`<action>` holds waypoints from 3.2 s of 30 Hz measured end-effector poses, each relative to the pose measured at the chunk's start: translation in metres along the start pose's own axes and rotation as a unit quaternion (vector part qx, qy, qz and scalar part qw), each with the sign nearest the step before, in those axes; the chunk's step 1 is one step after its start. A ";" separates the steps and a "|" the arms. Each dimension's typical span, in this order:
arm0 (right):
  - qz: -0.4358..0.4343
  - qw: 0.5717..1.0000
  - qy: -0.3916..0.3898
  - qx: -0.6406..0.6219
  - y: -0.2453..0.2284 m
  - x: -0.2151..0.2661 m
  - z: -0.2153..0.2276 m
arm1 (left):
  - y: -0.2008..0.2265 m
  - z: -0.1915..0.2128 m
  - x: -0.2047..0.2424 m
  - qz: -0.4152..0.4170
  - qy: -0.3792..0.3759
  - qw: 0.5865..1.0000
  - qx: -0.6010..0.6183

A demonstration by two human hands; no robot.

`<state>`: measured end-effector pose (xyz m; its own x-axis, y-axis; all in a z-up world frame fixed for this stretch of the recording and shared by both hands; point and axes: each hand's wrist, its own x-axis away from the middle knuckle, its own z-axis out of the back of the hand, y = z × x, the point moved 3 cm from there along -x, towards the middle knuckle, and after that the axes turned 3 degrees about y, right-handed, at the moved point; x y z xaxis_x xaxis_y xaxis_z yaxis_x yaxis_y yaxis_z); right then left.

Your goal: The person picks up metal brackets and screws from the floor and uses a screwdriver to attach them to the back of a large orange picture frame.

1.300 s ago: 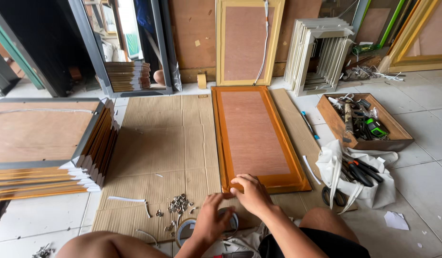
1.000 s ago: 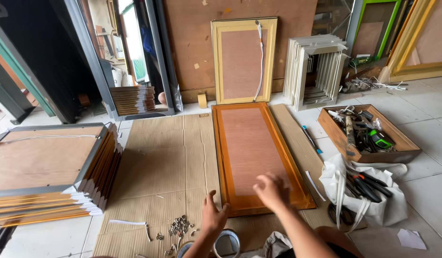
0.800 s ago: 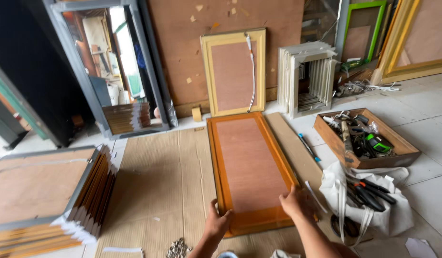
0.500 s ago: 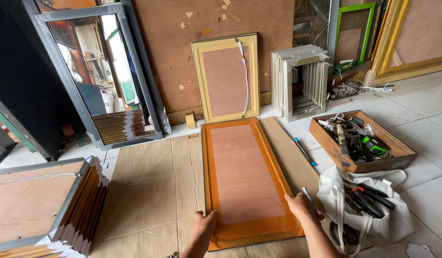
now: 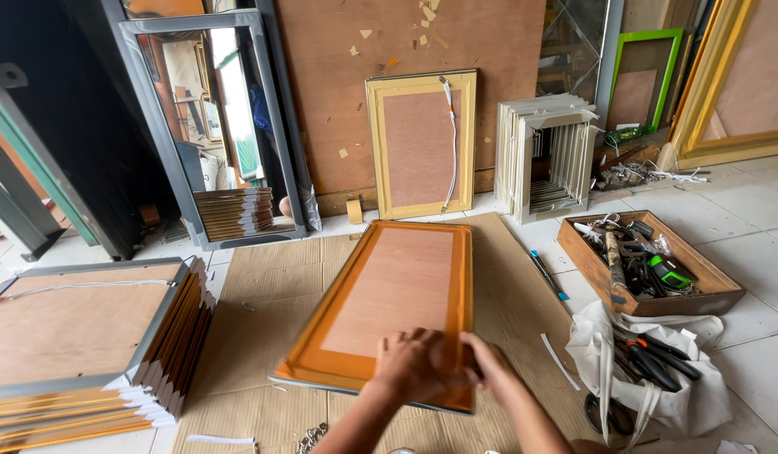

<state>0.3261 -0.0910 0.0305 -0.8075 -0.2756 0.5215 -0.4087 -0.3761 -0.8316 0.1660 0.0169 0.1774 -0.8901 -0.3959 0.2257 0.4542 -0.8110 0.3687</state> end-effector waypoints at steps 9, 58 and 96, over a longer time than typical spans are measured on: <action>-0.019 0.955 -0.235 -0.180 -0.022 0.061 -0.111 | -0.089 -0.062 -0.018 -0.029 0.114 0.964 -0.237; 0.249 0.877 -0.061 0.406 0.058 0.063 -0.179 | -0.311 -0.129 0.095 0.142 0.285 0.943 0.094; 0.046 0.961 -0.245 0.122 0.050 0.163 -0.210 | -0.263 -0.114 0.110 0.046 0.351 0.889 0.290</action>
<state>0.0845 0.0312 0.0334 -0.5133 -0.6786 0.5254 -0.1856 -0.5099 -0.8400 -0.0560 0.1375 0.0019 -0.5595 -0.7856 -0.2641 0.2885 -0.4833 0.8265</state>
